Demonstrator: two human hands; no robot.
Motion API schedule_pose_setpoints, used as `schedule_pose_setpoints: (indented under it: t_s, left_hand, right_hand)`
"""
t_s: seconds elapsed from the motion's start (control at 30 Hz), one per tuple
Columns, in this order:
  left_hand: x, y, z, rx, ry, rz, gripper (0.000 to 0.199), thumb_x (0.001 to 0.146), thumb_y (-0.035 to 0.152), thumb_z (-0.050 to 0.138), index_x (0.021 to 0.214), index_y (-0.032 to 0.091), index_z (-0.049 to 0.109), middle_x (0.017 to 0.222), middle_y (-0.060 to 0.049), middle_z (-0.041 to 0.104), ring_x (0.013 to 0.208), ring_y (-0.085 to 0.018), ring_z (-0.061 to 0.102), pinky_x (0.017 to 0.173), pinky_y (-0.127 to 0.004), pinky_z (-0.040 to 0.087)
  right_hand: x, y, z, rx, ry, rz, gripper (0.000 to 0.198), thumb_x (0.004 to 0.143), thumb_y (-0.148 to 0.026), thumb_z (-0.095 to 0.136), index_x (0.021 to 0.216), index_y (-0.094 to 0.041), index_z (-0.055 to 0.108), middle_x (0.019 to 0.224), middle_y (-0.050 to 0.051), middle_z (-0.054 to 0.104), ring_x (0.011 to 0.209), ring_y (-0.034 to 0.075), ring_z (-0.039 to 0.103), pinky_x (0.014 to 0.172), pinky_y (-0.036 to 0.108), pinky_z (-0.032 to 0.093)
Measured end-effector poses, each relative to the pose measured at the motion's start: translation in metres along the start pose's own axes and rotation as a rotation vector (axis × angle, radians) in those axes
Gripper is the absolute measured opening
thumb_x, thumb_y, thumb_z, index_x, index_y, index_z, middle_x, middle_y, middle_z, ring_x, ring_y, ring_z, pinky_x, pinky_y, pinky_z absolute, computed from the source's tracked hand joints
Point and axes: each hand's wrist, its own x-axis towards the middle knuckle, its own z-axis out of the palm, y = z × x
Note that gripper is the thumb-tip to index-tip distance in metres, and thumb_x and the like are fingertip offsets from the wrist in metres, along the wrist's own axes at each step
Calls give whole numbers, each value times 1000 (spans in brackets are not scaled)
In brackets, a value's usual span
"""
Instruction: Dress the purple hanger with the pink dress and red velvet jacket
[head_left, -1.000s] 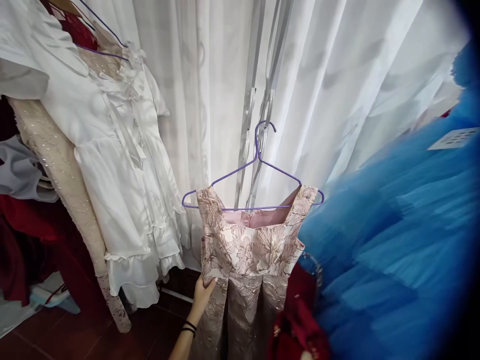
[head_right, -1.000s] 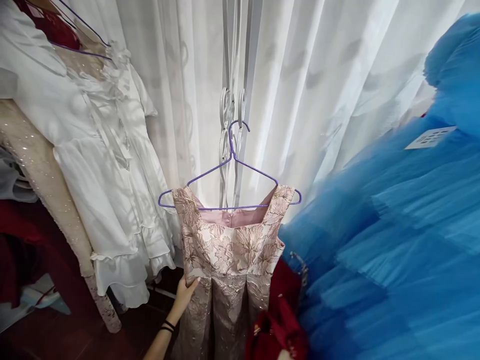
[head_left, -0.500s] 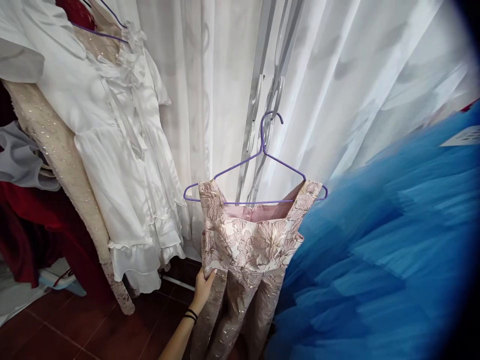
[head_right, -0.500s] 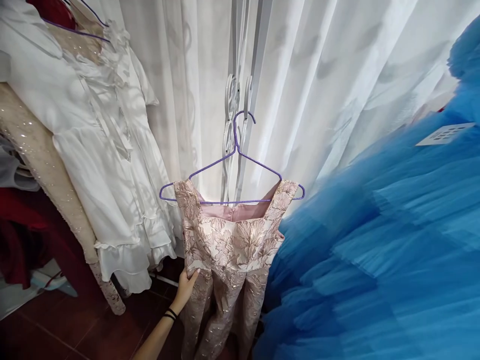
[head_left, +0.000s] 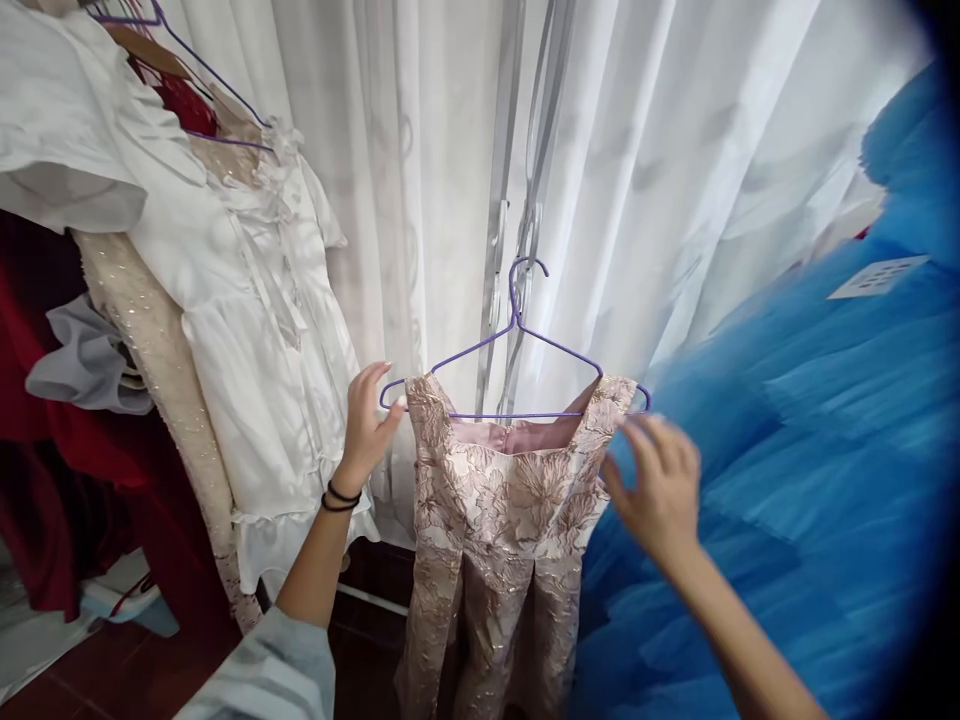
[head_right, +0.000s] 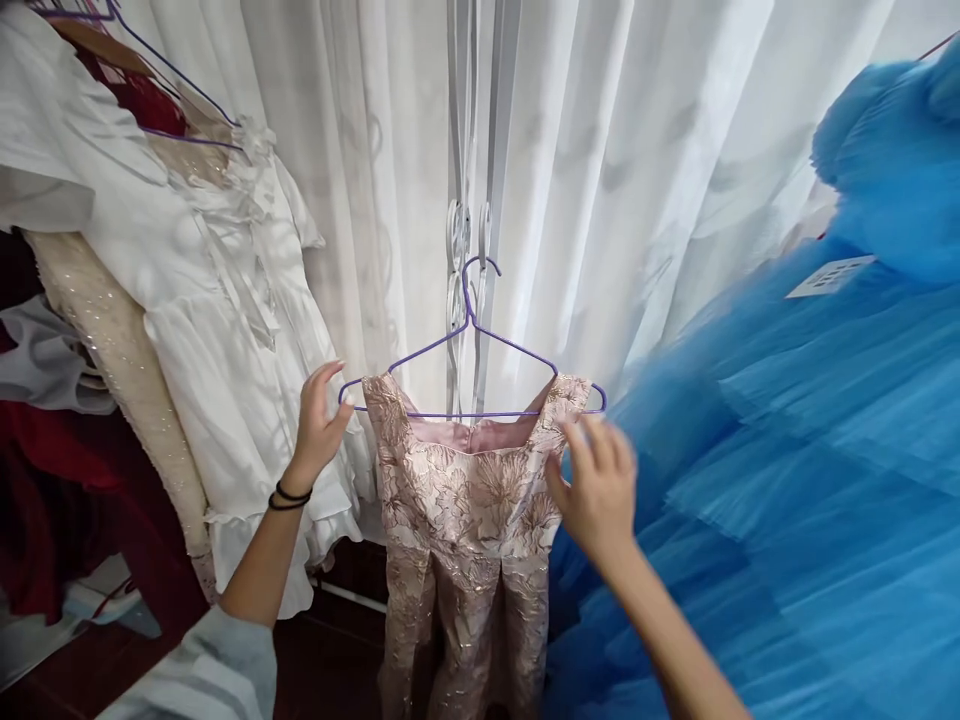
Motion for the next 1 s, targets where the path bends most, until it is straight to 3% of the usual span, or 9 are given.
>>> schedule_pose_setpoints:
  t_s: [0.03, 0.13, 0.2, 0.3, 0.43, 0.57, 0.7, 0.83, 1.0]
  left_hand:
    - [17, 9, 0, 98, -67, 96, 46, 94, 44, 48, 132, 20, 49, 138, -13, 52, 133, -26, 42, 114, -44, 31]
    - [37, 23, 12, 360, -251, 158, 36, 97, 43, 39, 112, 17, 59, 116, -13, 62, 114, -28, 52, 97, -41, 42]
    - [32, 23, 21, 486, -286, 114, 37, 99, 43, 34, 101, 17, 61, 98, -11, 64, 95, -25, 56, 79, -36, 44]
    - [23, 18, 25, 560, -230, 88, 36, 99, 43, 33, 99, 19, 60, 89, -9, 61, 87, -23, 54, 67, -31, 38]
    - [27, 3, 15, 404, -235, 20, 31, 99, 39, 36, 86, 20, 57, 85, -6, 60, 87, -21, 54, 64, -28, 34]
    - [18, -35, -4, 49, -200, -214, 42, 96, 46, 38, 68, 19, 51, 60, 2, 45, 61, -14, 45, 58, -26, 30]
    - [-28, -70, -10, -313, -127, -562, 49, 82, 63, 52, 71, 16, 59, 63, 1, 53, 61, -12, 49, 58, -23, 38]
    - [-108, -71, 13, -523, -116, -914, 58, 68, 71, 62, 86, 16, 62, 70, 0, 60, 57, -12, 53, 56, -26, 49]
    - [-237, -30, 48, -558, -240, -1082, 49, 54, 55, 80, 79, 17, 63, 76, -2, 65, 65, -16, 60, 60, -29, 53]
  right_hand:
    - [28, 20, 1, -133, 46, 32, 52, 84, -32, 62, 134, -21, 55, 137, 17, 57, 130, 41, 49, 107, 61, 37]
    - [82, 65, 11, -59, -206, 46, 43, 90, -37, 52, 125, -14, 61, 125, 18, 65, 114, 34, 61, 94, 47, 49]
    - [89, 79, 20, 4, -341, 91, 37, 92, -37, 46, 113, -16, 67, 110, 14, 71, 92, 27, 68, 76, 37, 53]
    - [81, 87, 27, -34, -333, 150, 37, 93, -41, 44, 106, -18, 70, 104, 11, 73, 79, 24, 69, 66, 33, 49]
    - [82, 96, 22, 105, -374, 158, 40, 90, -47, 47, 101, -18, 72, 97, 10, 74, 81, 24, 69, 71, 34, 51]
    - [86, 104, 13, 324, -446, 324, 46, 82, -57, 55, 94, -17, 74, 78, 6, 72, 69, 22, 67, 63, 32, 54]
    - [73, 97, 11, 483, -521, 503, 53, 73, -65, 63, 92, -17, 74, 69, 3, 69, 58, 18, 64, 56, 31, 56]
    - [37, 85, 30, 572, -545, 644, 54, 72, -63, 64, 93, -15, 73, 63, 3, 65, 50, 17, 61, 49, 30, 53]
    - [-102, 42, 69, 741, -400, 864, 46, 66, -51, 72, 96, -17, 72, 93, 9, 73, 71, 20, 64, 62, 31, 54]
